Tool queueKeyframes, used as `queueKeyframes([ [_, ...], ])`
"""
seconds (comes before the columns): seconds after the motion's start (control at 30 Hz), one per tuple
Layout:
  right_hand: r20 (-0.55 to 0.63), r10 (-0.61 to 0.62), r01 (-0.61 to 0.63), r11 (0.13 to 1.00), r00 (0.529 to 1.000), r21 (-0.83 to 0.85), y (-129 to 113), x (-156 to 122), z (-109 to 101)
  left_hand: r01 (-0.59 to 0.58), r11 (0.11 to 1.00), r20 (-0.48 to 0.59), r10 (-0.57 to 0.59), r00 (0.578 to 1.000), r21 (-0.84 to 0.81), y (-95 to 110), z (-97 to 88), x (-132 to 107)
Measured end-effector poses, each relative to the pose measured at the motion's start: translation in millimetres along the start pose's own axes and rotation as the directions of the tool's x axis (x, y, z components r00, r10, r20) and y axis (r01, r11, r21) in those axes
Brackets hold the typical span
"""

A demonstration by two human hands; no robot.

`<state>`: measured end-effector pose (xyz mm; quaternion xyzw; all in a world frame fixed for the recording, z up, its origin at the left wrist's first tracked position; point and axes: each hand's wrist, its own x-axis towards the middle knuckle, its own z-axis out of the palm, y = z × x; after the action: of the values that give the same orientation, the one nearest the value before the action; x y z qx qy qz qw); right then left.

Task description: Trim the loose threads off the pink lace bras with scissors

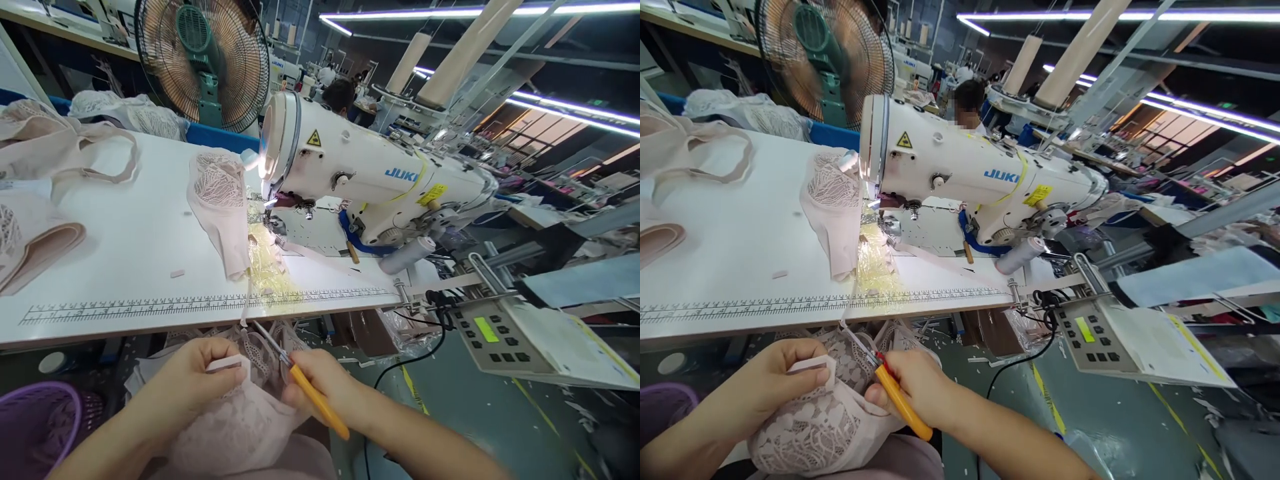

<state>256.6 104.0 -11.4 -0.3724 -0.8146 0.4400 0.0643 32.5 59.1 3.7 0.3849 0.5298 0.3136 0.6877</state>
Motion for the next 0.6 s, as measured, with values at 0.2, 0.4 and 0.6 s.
queueKeyframes([
  [0.2, -0.100, -0.202, 0.193, 0.977, 0.974, -0.095, -15.3, -5.3, -0.1, -0.062, 0.998, -0.180, 0.056, 0.982, -0.031, -9.0, -7.9, -9.8],
  [0.4, -0.027, -0.224, 0.206, 0.934, 0.974, -0.292, -24.0, -4.7, 24.8, -0.232, 0.971, -0.388, 0.194, 0.901, -0.054, -7.2, -2.3, -22.9],
  [0.6, 0.050, -0.299, 0.301, 0.953, 0.953, -0.040, -55.2, -4.3, 17.0, -0.299, 0.950, -0.357, 0.251, 0.900, -0.085, -8.7, -22.8, -73.2],
])
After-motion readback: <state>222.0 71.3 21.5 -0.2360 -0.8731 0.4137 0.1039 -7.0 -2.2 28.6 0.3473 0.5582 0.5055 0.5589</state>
